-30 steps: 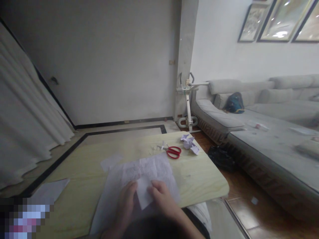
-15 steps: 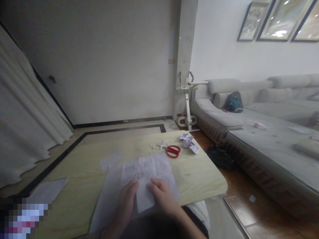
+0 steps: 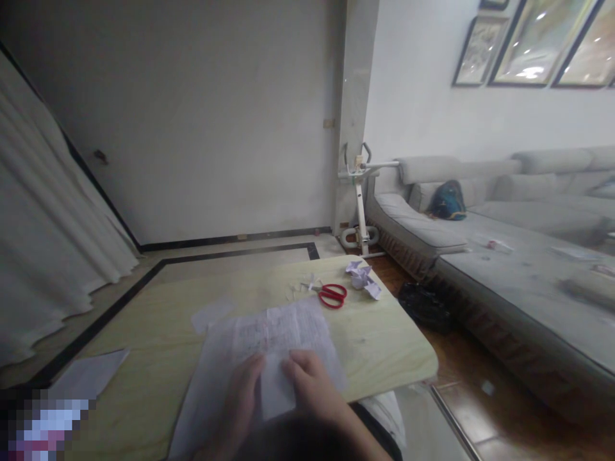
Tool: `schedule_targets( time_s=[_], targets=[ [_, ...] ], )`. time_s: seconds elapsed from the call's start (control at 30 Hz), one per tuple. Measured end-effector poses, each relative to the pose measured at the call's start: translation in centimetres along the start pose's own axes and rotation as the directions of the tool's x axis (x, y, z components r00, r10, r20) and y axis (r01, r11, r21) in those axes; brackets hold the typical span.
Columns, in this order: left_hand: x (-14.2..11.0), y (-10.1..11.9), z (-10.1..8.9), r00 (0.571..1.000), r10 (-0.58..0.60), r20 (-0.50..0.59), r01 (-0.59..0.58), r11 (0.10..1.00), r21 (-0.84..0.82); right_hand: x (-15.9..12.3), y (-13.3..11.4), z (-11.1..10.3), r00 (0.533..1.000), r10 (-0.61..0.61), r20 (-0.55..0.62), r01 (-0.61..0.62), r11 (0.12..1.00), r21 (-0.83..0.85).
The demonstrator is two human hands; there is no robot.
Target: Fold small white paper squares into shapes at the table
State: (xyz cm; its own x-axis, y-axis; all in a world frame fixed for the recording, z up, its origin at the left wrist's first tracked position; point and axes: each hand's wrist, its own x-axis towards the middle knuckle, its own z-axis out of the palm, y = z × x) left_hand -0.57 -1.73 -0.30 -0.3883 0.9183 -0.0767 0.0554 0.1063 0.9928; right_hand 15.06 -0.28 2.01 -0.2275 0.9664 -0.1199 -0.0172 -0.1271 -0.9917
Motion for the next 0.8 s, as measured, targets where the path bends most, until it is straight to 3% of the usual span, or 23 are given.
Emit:
schedule_targets(
  time_s=[0.17,0.27,0.33,0.57,0.8],
  targets=[
    [-0.5,1.2,0.3,0.999,-0.051,0.012,0.051,0.999,0.001,0.1,-0.9,0.1,0.996,-0.022,-0.084,0.018,0.999,-0.042],
    [-0.5,1.5,0.3,0.998,-0.066,0.012,0.066,0.998,-0.005,0.1,-1.1,0.1,0.999,-0.039,-0.038,0.038,0.999,-0.036],
    [-0.5,1.4,0.3,0.997,-0.07,0.01,0.071,0.997,-0.009,0.1,-1.0,0.1,1.0,-0.024,-0.016,0.024,1.0,-0.02],
    [-0.6,0.5,0.2,0.998,-0.033,0.056,0.035,0.999,-0.02,-0.1,-1.2,0.2,0.992,0.037,-0.12,-0.032,0.998,0.048],
    [-0.7,0.8,0.3,0.995,-0.036,0.094,0.038,0.999,-0.019,0.3,-0.5,0.3,0.99,-0.024,-0.141,0.028,0.999,0.023]
  ],
)
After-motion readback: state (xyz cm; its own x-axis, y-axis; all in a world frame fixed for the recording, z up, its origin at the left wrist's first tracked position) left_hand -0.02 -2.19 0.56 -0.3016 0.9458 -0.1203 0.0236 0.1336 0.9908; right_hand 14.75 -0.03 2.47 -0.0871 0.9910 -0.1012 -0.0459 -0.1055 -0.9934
